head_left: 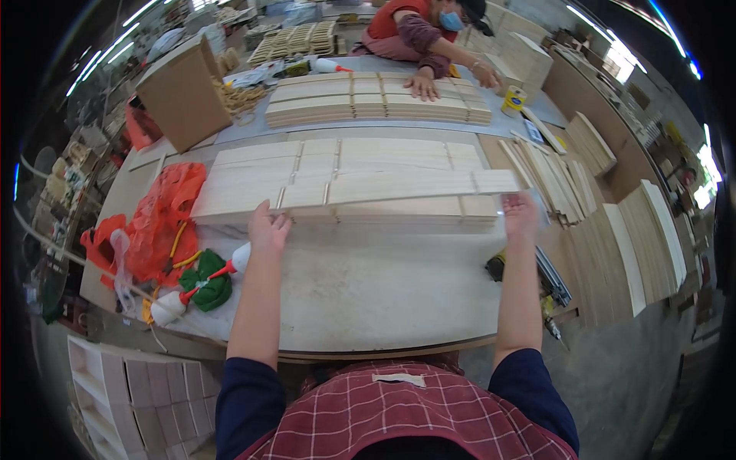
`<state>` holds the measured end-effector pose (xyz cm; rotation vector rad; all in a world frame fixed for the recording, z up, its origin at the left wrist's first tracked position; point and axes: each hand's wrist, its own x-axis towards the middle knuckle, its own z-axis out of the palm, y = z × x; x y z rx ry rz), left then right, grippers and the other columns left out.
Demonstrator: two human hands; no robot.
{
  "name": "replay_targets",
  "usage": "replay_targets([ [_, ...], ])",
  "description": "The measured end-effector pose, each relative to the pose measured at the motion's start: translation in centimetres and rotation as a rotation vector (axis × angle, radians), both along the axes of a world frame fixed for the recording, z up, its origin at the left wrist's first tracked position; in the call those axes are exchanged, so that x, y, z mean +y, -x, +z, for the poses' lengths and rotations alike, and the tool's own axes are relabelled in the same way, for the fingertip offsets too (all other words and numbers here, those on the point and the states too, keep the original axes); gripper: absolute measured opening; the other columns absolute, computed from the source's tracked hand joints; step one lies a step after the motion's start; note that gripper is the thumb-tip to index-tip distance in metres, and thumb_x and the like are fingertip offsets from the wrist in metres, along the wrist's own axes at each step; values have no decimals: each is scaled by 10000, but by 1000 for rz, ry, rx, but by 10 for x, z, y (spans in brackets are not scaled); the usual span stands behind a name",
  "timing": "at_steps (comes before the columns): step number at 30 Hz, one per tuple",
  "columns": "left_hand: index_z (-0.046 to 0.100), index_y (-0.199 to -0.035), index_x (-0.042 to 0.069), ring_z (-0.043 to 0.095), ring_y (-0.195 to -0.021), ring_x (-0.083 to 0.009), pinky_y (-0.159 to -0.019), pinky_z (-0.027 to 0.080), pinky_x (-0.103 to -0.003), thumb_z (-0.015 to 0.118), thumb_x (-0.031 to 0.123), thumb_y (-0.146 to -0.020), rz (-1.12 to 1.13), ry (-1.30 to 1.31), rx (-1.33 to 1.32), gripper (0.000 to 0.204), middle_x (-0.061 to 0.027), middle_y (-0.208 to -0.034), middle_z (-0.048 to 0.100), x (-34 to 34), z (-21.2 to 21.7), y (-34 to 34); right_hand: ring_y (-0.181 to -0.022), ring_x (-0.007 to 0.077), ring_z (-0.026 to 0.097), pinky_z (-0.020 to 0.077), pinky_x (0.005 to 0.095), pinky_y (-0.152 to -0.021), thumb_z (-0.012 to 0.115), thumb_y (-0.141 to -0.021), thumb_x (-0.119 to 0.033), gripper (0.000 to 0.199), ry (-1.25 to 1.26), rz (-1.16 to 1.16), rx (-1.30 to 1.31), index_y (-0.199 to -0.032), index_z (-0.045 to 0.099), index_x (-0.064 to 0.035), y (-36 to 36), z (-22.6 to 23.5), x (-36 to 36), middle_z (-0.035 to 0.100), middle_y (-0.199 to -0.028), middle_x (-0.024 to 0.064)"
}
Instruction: The recorder assembles wooden storage boxes by applying glue to the joints and fastening the panels together using a pneumatic nail gun.
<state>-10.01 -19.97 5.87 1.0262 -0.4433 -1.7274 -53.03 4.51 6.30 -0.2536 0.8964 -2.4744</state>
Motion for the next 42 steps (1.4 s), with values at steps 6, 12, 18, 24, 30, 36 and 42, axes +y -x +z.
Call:
replay_targets([
  [6,434,-1072,12,540,-944,-299,-819,477,-430,564,206,-822,92,13,148,342,-147,-1016,521,-15,13,-10,-966,217,540,451,375,-825,560,-827,-148,250,344,377,157,-1025,533,2,-50,84,14,580,-1033,135],
  [12,532,-873,34,626,-796,-267,-724,528,-417,521,157,-823,-56,222,304,133,-122,-881,613,15,39,-9,-1221,316,379,259,456,-1037,536,-835,-164,539,361,481,360,-1307,325,-9,-109,102,15,420,-1290,189],
  [18,396,-1205,65,614,-911,-251,-737,543,-404,491,64,-808,-337,416,295,407,-142,-1118,555,85,71,-20,-1237,385,337,253,468,-1052,484,-740,-27,600,167,358,317,-1301,279,32,-130,99,37,388,-1279,236],
  [24,-1,-1406,237,543,-1047,-226,-753,546,-350,412,-27,-815,-336,636,-120,769,-158,-1290,416,130,81,-2,-1120,349,472,347,438,-985,485,-715,13,528,-65,351,401,-1225,348,19,-159,92,48,492,-1141,216],
  [30,-20,-1414,188,541,-1024,-176,-681,538,-276,413,-26,-817,-461,662,-250,768,-152,-1315,388,144,54,6,-1084,314,504,380,406,-957,484,-720,34,535,-157,379,396,-1233,331,14,-171,84,50,514,-1115,193],
  [36,293,-1359,144,539,-942,-291,-771,461,-341,390,-89,-745,-309,1256,-961,663,-158,-1137,462,158,35,14,-1100,321,492,369,414,-963,488,-724,20,547,-263,374,541,-1246,325,9,-190,78,48,514,-1120,196],
  [42,354,-1318,122,465,-1009,-369,-881,398,-402,408,-124,-668,-372,1190,-1103,696,-188,-1071,457,152,38,-1,-1124,314,465,380,419,-955,454,-824,-80,546,85,216,355,-1320,239,-7,-180,90,55,462,-1201,219],
])
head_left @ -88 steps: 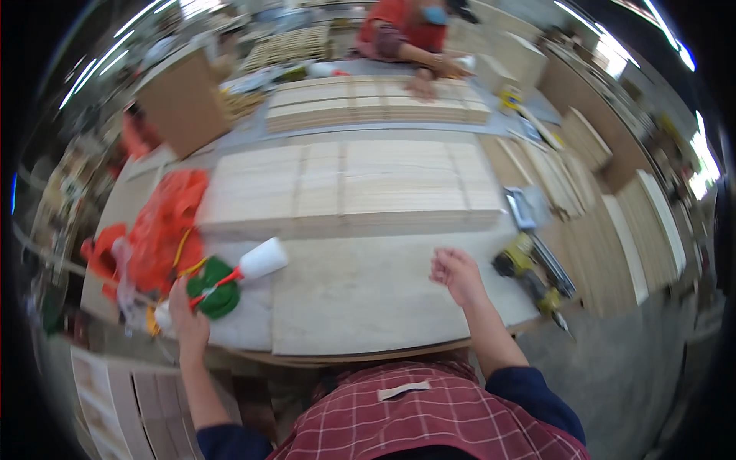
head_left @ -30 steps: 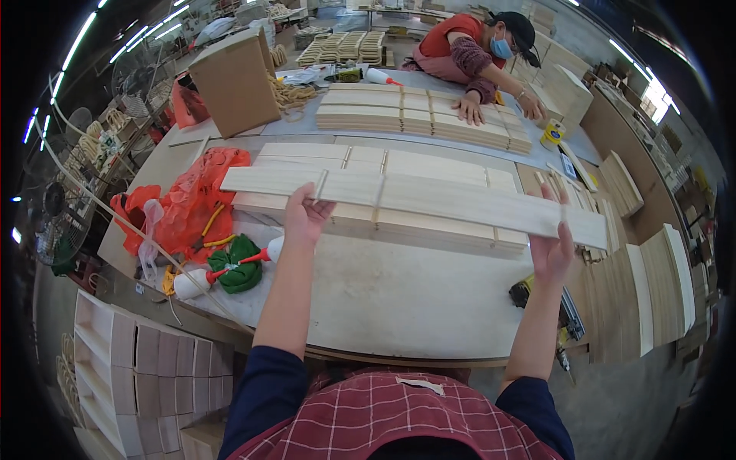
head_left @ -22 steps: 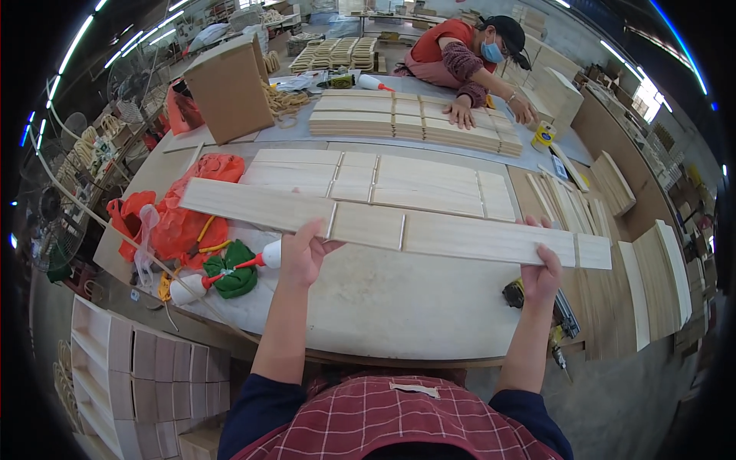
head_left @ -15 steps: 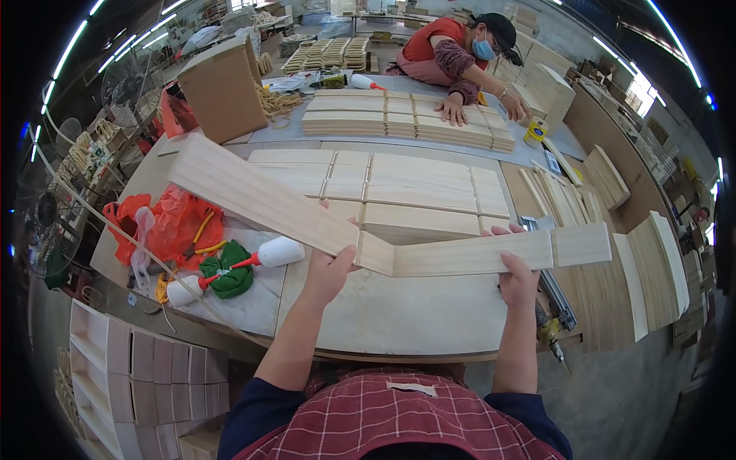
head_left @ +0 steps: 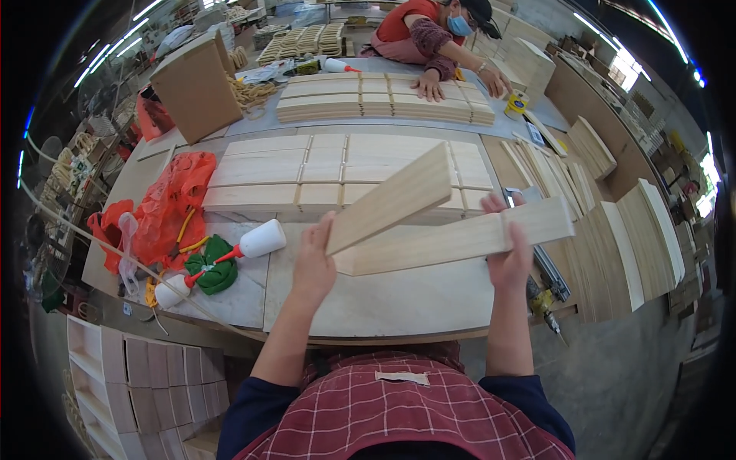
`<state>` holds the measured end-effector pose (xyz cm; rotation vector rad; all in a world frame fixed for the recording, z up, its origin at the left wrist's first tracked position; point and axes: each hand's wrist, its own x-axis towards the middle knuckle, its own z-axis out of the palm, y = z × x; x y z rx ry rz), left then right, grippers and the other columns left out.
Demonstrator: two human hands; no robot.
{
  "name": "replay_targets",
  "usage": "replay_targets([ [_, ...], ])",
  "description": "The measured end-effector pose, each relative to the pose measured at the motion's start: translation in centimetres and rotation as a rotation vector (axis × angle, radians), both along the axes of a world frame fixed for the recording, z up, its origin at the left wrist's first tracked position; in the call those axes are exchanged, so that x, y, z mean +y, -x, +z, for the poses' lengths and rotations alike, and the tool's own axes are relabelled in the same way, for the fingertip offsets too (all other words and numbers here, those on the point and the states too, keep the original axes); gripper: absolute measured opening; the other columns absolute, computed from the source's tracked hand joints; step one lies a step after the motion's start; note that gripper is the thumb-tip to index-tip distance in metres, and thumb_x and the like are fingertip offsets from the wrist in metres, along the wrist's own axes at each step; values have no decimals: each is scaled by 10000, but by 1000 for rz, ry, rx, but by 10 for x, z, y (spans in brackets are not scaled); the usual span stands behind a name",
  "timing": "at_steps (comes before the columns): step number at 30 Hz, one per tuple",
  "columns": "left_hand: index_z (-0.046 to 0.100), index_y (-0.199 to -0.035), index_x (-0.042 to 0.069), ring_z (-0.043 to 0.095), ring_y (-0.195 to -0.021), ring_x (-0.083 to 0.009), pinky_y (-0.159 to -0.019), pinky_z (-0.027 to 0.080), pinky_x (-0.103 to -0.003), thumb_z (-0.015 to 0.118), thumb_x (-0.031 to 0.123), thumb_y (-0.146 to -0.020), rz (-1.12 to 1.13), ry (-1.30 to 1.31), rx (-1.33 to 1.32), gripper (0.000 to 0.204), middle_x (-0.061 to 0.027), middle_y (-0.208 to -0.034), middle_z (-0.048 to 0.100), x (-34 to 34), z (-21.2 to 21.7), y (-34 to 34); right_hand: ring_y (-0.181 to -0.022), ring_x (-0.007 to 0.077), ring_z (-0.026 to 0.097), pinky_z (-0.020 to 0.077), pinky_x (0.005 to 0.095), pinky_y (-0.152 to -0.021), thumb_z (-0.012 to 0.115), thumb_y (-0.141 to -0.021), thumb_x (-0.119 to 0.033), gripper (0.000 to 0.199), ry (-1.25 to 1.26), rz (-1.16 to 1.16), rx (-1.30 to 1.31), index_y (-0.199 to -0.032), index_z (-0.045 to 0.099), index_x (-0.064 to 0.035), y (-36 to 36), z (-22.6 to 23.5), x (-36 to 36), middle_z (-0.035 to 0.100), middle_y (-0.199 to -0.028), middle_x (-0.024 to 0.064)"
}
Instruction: The recorder assembles wooden storage boxes by applying glue to the joints and fastening the panels together using a pneumatic nail gun.
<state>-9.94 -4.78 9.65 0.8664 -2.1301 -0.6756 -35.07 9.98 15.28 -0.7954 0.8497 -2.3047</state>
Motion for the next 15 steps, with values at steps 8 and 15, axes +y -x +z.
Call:
replay_targets([
  [8,414,-1276,101,478,-988,-351,-859,402,-399,433,-140,-658,115,113,-108,663,-174,-1079,462,1,16,-28,-1112,332,467,382,415,-947,391,-833,-76,546,-78,-159,121,-1347,214,-26,18,-1,19,479,-1148,242],
  [15,444,-1266,179,492,-939,-357,-814,424,-392,495,-59,-703,219,232,-436,612,-153,-1128,445,7,8,-27,-1145,355,414,298,356,-1003,482,-800,-48,686,-603,-86,978,-1366,105,43,-9,-47,-1,406,-1222,261],
])
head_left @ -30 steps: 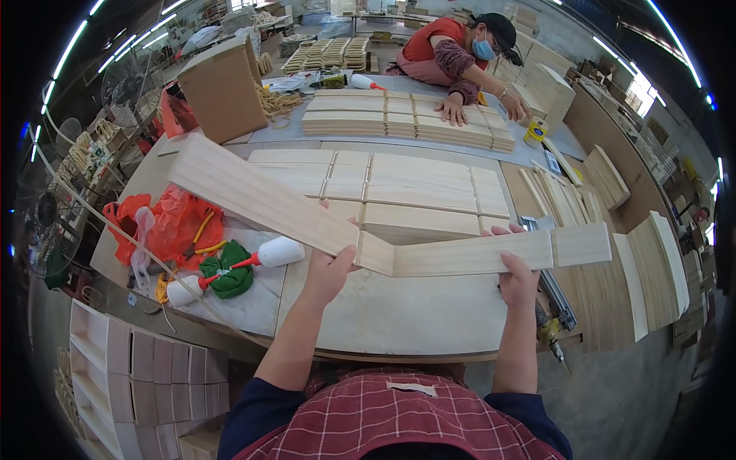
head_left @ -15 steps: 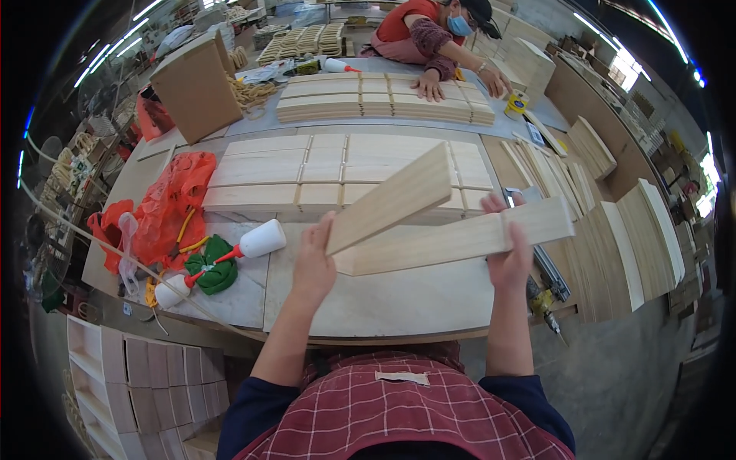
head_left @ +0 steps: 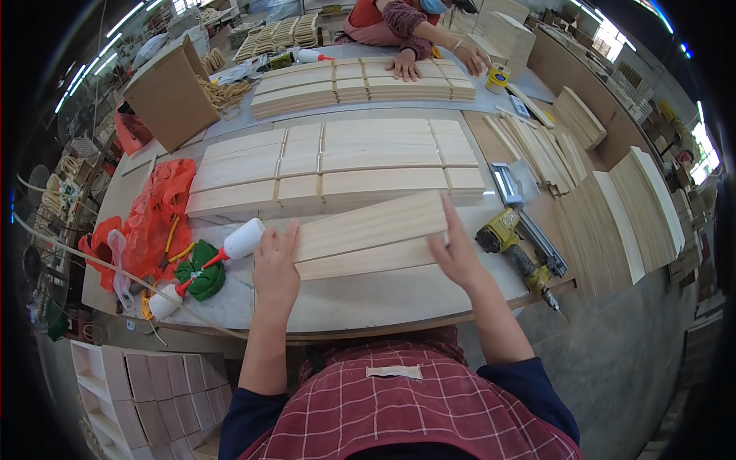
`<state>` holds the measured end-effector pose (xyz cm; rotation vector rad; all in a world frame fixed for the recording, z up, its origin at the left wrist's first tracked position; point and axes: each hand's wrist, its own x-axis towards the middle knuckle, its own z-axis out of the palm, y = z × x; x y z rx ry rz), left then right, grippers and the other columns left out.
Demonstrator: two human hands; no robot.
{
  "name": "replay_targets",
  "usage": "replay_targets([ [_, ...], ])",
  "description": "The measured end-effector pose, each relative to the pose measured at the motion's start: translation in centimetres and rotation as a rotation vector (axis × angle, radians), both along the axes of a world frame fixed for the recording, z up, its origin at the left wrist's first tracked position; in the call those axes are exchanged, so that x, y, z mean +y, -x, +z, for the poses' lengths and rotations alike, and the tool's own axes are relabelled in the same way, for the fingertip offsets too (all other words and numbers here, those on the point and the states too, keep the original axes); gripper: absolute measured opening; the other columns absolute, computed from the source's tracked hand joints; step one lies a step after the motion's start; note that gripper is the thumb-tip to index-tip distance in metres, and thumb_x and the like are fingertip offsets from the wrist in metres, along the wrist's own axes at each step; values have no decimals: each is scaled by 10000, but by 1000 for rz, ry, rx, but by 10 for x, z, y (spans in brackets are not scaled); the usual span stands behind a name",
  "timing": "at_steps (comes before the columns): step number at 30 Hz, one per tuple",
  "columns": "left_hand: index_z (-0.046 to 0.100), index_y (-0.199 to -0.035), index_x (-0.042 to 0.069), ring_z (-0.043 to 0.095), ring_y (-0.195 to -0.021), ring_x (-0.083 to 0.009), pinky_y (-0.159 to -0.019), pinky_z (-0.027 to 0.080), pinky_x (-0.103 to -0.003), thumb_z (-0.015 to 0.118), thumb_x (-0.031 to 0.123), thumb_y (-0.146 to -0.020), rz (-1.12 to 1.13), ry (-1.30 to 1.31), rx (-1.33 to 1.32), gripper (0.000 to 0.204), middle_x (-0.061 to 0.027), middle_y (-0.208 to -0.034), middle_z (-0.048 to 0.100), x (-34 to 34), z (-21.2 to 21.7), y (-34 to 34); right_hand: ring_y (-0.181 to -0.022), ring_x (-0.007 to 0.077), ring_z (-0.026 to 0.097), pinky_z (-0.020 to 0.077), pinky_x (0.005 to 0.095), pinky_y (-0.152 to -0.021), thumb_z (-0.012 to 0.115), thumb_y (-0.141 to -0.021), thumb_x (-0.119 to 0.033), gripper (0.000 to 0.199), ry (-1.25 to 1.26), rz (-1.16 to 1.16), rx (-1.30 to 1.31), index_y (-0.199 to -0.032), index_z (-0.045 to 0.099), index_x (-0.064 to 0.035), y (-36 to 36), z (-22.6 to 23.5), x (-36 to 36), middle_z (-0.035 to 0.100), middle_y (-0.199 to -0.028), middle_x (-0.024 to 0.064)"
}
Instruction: The recorder assembles wooden storage boxes by applying glue to the joints and fastening the panels together using a pneumatic nail gun.
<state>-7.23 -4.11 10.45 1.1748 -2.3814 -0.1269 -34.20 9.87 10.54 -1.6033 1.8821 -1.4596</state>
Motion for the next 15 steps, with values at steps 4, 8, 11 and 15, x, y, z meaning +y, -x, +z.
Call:
replay_targets([
  [4,438,-1271,200,450,-1015,-365,-885,358,-480,503,-3,-721,69,2,-173,590,-153,-1190,426,-7,-12,-10,-1248,380,283,204,363,-1055,553,-781,-90,787,-274,180,65,-1366,50,66,-7,-24,9,265,-1337,284],
  [8,415,-1284,173,351,-1169,-371,-974,174,-607,560,124,-731,-76,162,-397,573,-143,-1252,402,1,-10,3,-1273,373,257,204,355,-1059,579,-775,-87,814,-391,307,19,-1368,43,62,-8,-42,17,250,-1355,282],
  [11,398,-1292,130,332,-1206,-341,-981,120,-626,607,247,-728,-372,-81,-226,612,-141,-1246,411,26,16,38,-1276,362,260,215,357,-1058,611,-765,-92,839,-316,378,-132,-1370,48,55,-6,-53,17,253,-1355,284],
  [15,406,-1276,87,370,-1174,-302,-985,144,-606,655,353,-702,-580,-138,-164,680,-143,-1220,431,38,18,80,-1236,346,342,275,357,-1028,653,-746,-107,842,-274,343,-194,-1388,115,-17,-8,-58,17,340,-1320,251],
])
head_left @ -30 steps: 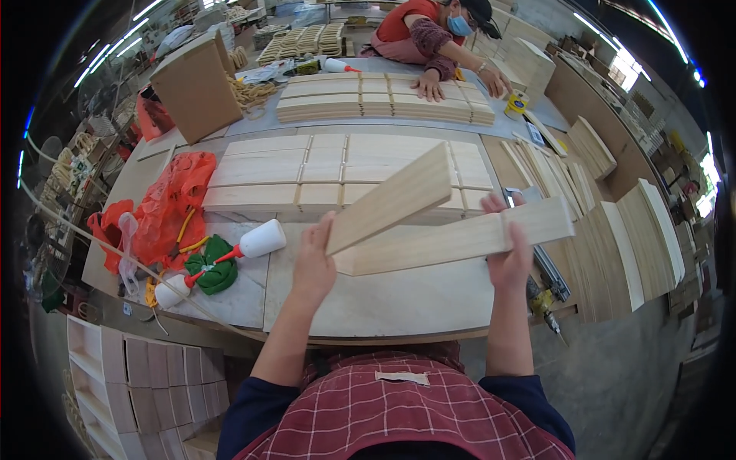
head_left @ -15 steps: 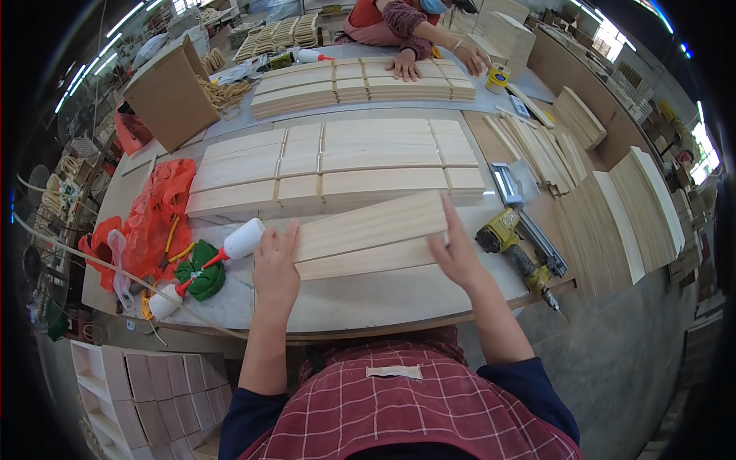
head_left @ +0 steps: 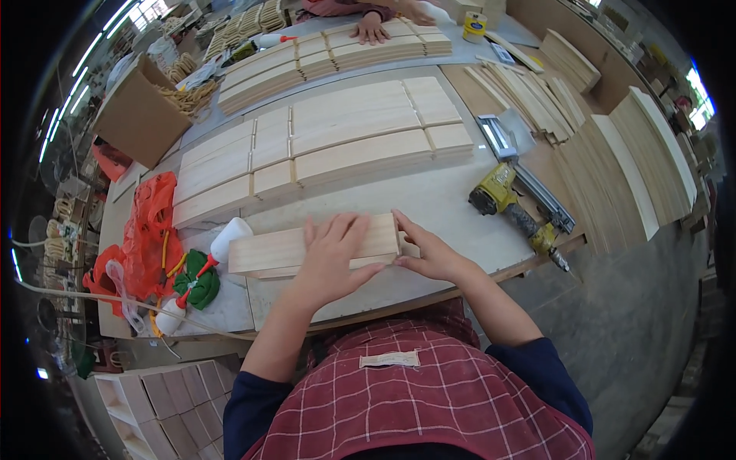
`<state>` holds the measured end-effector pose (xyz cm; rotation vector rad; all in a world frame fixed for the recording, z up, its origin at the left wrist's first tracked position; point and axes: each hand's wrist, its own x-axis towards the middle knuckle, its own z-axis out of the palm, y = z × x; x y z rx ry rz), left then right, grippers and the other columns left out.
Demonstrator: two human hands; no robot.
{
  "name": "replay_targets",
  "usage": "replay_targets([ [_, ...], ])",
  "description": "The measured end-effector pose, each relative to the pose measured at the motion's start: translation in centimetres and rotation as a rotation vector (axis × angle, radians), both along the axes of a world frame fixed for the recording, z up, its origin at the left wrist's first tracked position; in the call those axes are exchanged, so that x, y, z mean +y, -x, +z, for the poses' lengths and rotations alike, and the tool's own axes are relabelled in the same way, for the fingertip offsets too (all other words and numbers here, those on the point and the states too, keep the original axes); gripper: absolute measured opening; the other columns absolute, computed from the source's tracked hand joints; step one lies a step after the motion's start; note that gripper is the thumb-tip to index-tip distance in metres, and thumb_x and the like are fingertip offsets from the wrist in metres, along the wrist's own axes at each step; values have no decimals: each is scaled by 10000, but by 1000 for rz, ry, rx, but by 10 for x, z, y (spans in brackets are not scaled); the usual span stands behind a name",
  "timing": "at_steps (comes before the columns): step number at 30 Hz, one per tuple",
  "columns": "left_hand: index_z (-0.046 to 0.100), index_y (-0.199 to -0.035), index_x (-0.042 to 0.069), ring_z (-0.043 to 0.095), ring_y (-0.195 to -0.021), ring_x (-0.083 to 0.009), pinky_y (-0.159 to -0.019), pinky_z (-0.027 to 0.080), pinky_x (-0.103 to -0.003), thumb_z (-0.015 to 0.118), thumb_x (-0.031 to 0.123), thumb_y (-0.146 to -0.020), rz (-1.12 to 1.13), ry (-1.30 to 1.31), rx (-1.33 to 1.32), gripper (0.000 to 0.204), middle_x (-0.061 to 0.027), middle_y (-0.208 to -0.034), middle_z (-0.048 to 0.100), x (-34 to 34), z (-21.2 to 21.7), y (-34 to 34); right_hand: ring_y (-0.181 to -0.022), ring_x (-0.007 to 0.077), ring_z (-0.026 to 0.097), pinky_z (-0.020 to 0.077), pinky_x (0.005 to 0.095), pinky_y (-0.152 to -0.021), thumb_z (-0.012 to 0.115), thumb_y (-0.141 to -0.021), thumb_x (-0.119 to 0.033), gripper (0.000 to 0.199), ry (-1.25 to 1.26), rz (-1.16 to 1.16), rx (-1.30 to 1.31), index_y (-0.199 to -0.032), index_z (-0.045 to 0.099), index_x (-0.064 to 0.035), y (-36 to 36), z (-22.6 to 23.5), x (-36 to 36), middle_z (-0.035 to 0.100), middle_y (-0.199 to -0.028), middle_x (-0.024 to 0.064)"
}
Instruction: The recorder assembles wooden storage boxes by applying glue to the joints and fastening the panels together using a pneumatic nail gun.
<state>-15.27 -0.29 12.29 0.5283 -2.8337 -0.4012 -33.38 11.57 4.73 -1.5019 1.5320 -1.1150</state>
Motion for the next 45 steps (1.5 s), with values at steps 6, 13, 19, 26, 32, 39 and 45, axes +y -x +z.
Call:
replay_targets([
  [6,489,-1187,23,483,-1025,-301,-896,340,-428,716,404,-644,-131,-118,81,701,-142,-1104,511,-6,-12,29,-1186,334,410,346,361,-980,686,-707,-99,798,77,-74,-24,-1372,245,-64,-2,-14,3,417,-1278,206],
  [13,542,-1097,41,525,-910,-293,-779,406,-382,756,390,-575,-163,-155,119,664,-108,-981,544,-8,-14,39,-1164,346,421,360,372,-970,698,-694,-101,779,152,-75,91,-1349,282,-31,1,-13,3,432,-1259,214],
  [19,556,-1072,69,530,-885,-277,-762,407,-376,750,394,-570,-144,-184,103,629,-81,-952,545,-9,-15,41,-1134,354,437,366,386,-958,705,-692,-128,758,157,-67,144,-1321,304,9,0,-14,0,444,-1238,218],
  [26,542,-1073,68,522,-895,-274,-751,399,-378,744,385,-572,-176,-174,97,626,-83,-942,539,-12,-16,41,-1125,356,440,371,389,-952,709,-684,-128,758,177,-66,169,-1313,311,16,1,-14,0,452,-1224,215],
  [32,538,-1066,80,522,-902,-259,-756,387,-375,747,368,-562,-162,-132,88,616,-74,-932,537,-11,-17,40,-1128,351,438,373,385,-950,712,-672,-116,785,202,-82,192,-1326,293,0,-3,-19,0,455,-1226,204],
  [39,532,-1070,64,513,-905,-282,-759,392,-382,741,309,-554,-148,-154,51,608,-97,-959,532,-9,-15,41,-1125,349,439,364,393,-955,715,-667,-119,771,200,-123,161,-1318,314,-23,-4,-9,5,456,-1225,191],
  [45,528,-1077,86,508,-910,-279,-775,380,-376,738,331,-555,-128,-135,73,614,-91,-952,520,-9,-15,37,-1094,339,451,355,391,-949,715,-673,-140,569,203,-362,430,-1184,491,-31,46,15,32,501,-1161,179],
])
